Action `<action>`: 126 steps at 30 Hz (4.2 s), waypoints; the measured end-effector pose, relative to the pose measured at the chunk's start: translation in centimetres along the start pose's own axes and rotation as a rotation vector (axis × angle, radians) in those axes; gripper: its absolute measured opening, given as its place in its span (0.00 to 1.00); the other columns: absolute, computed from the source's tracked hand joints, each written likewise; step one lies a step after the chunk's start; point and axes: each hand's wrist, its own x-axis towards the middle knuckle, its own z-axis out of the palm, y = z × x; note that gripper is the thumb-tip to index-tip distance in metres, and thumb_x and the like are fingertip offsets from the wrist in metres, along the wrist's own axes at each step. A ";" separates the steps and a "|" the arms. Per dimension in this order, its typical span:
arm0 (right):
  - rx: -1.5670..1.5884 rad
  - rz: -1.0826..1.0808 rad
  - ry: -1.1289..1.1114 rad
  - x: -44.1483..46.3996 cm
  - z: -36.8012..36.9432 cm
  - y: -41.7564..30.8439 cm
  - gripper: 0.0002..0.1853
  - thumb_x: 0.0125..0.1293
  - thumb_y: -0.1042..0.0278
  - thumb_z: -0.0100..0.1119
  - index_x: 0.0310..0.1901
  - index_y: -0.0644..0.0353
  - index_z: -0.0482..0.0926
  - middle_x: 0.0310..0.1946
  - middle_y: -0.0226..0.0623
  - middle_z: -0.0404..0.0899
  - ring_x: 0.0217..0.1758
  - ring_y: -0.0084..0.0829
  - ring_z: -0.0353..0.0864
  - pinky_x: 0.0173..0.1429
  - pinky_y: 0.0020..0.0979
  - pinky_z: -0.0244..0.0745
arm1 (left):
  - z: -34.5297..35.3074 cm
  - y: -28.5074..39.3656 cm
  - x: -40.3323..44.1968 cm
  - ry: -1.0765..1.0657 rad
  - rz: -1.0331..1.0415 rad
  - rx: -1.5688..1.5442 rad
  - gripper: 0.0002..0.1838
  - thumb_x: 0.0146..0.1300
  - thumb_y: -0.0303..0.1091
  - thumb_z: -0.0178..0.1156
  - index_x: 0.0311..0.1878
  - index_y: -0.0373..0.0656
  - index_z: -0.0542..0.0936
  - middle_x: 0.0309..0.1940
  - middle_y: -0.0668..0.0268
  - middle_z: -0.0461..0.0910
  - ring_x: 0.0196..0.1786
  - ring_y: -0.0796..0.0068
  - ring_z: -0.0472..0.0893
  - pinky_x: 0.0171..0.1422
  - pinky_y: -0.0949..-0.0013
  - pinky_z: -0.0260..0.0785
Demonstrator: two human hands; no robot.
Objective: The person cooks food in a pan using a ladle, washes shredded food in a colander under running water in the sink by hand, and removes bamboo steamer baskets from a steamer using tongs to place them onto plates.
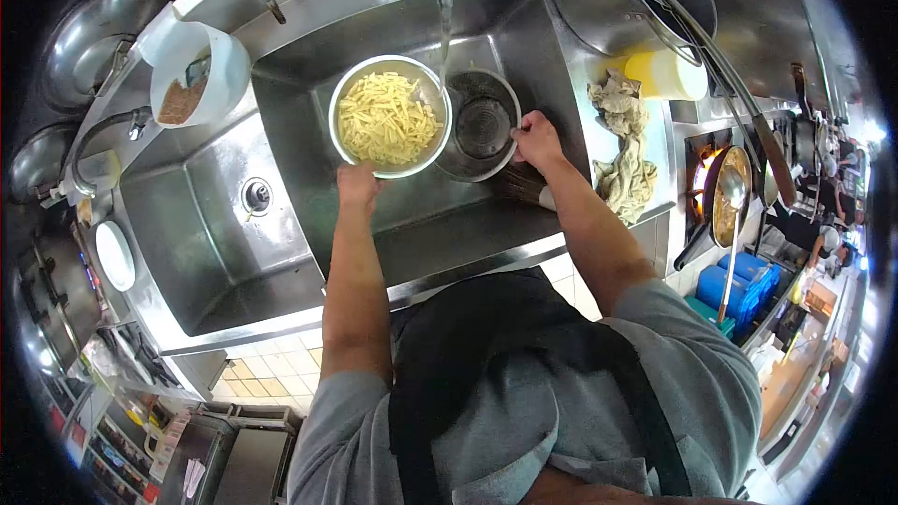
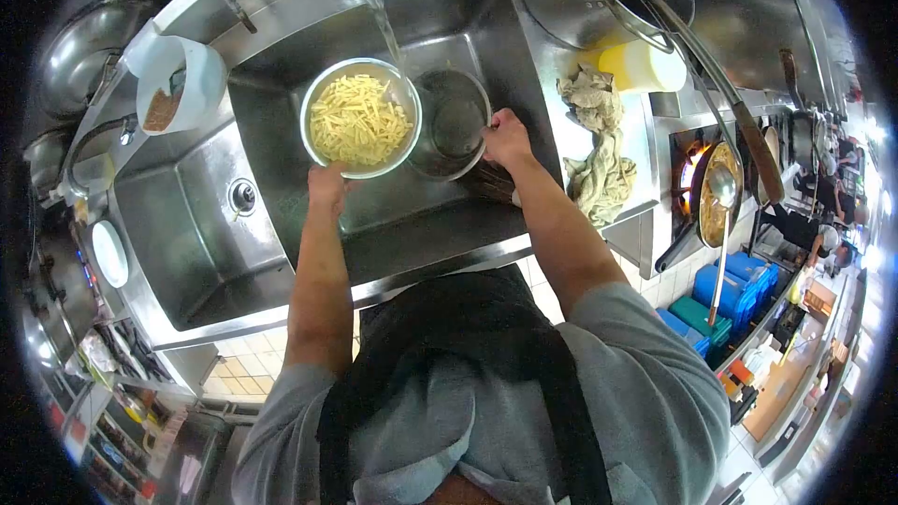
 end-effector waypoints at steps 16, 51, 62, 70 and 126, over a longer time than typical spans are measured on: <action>-0.222 -0.257 -0.040 -0.5 4.4 -2.9 0.29 0.56 0.56 0.57 0.59 0.59 0.65 0.57 0.49 0.66 0.62 0.44 0.64 0.65 0.37 0.59 | 9.6 3.1 -2.8 0.096 0.336 1.118 0.44 0.54 0.20 0.49 0.71 0.55 0.39 0.70 0.53 0.42 0.60 0.50 0.68 0.62 0.59 0.64; 0.827 -0.255 -0.253 0.0 4.8 -9.5 0.23 0.55 0.69 0.54 0.51 0.70 0.64 0.40 0.47 0.72 0.38 0.38 0.77 0.29 0.42 0.75 | 11.2 6.0 -2.5 -0.436 0.652 0.705 0.30 0.61 0.43 0.56 0.63 0.38 0.62 0.63 0.50 0.61 0.63 0.55 0.64 0.65 0.62 0.56; 0.836 -0.020 -0.498 -4.1 1.6 -9.3 0.27 0.54 0.72 0.53 0.58 0.64 0.63 0.48 0.45 0.70 0.51 0.41 0.72 0.37 0.44 0.78 | 16.0 8.0 0.6 -0.414 0.476 1.019 0.40 0.53 0.53 0.62 0.61 0.32 0.64 0.58 0.49 0.67 0.60 0.56 0.68 0.63 0.63 0.59; 0.589 -0.177 -0.623 -3.3 3.1 -11.1 0.23 0.52 0.73 0.52 0.52 0.65 0.68 0.38 0.43 0.74 0.39 0.39 0.78 0.32 0.41 0.80 | 15.5 10.7 -1.3 -0.442 0.306 0.977 0.31 0.51 0.33 0.53 0.60 0.33 0.65 0.48 0.52 0.74 0.47 0.61 0.75 0.50 0.63 0.67; 0.416 -0.827 -0.049 -4.1 1.8 -14.5 0.08 0.51 0.64 0.60 0.30 0.57 0.80 0.27 0.37 0.80 0.33 0.33 0.80 0.38 0.33 0.72 | 9.7 11.1 -5.9 -0.413 1.018 0.292 0.13 0.39 0.15 0.43 0.31 0.41 0.62 0.30 0.69 0.59 0.35 0.76 0.61 0.49 0.77 0.55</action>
